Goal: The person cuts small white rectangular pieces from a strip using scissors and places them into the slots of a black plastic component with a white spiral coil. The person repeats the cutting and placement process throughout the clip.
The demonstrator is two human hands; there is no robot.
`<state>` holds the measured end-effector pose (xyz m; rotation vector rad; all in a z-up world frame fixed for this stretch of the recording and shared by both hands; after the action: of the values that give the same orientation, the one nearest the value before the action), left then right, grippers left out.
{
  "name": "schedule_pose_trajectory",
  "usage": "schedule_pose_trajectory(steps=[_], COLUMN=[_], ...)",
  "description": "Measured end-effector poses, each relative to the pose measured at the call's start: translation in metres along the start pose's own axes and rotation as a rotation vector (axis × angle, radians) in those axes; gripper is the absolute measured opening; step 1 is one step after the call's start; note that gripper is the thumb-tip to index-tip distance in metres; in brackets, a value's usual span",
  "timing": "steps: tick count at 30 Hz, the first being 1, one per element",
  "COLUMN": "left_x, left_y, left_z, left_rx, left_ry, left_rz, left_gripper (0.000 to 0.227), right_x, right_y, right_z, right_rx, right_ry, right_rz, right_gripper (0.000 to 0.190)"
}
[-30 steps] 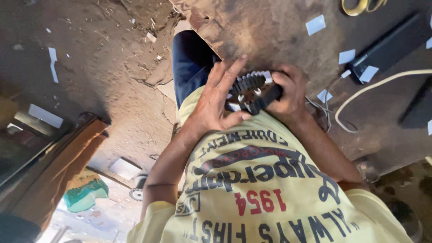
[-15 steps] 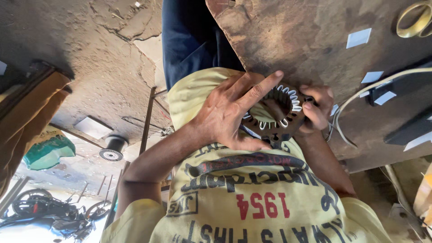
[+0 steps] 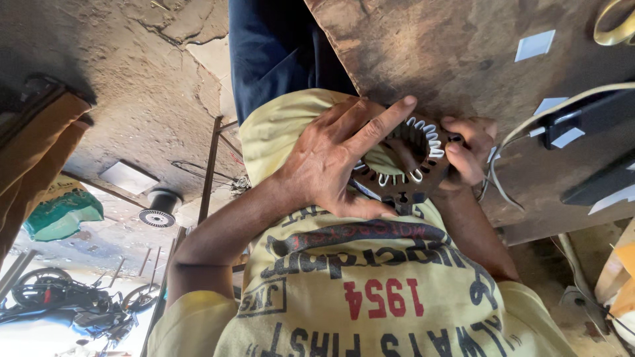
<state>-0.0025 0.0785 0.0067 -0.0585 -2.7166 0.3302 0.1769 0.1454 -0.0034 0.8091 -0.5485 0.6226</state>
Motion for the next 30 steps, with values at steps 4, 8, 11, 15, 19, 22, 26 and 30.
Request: schedule_pose_trajectory(steps=[4,8,11,15,19,22,26,30], left_x=[0.002,0.002,0.006,0.019,0.018,0.007,0.005,0.009], left_y=[-0.002,-0.003,-0.003,0.002,0.003,0.001,0.005,0.009], left_z=[0.000,0.002,0.001,-0.005,-0.002,-0.002,-0.007,-0.008], left_rx=[-0.029,-0.026,-0.032,-0.089,-0.133,-0.129,-0.067,-0.031], left_ry=[0.000,0.016,-0.010,0.025,-0.031,-0.053,-0.149,-0.147], left_rz=[-0.015,-0.018,-0.005,-0.025,-0.025,0.033,0.016,-0.021], left_gripper=[0.113,0.112,0.107,0.097,0.082,0.076,0.071,0.067], right_x=[-0.002,-0.002,0.001,0.032,0.074,0.089,0.060,0.025], right_y=[0.002,0.005,0.011,0.014,-0.006,-0.013,-0.002,0.010], right_z=[0.001,0.000,-0.002,-0.023,-0.045,-0.053,-0.033,-0.001], right_rx=[0.001,0.006,0.028,-0.061,-0.364,-0.540,-0.445,-0.330], right_ry=[0.034,0.011,0.036,-0.025,-0.459,-0.602,-0.583,-0.385], right_rz=[-0.007,0.045,0.105,0.079,0.135,0.137,0.210,0.268], right_gripper=[0.070,0.073,0.073,0.065,0.030,0.021,0.030,0.038])
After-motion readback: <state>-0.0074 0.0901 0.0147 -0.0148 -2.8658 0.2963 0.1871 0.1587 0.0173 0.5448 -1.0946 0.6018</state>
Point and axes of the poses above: each hand's wrist, its own y-axis towards the middle knuckle, its own x-axis out of the back of the hand, z = x × y, the point moved 7 cm from there along y, towards the middle knuckle, and after that the axes turned 10 degrees about x, right-handed, at the moved point
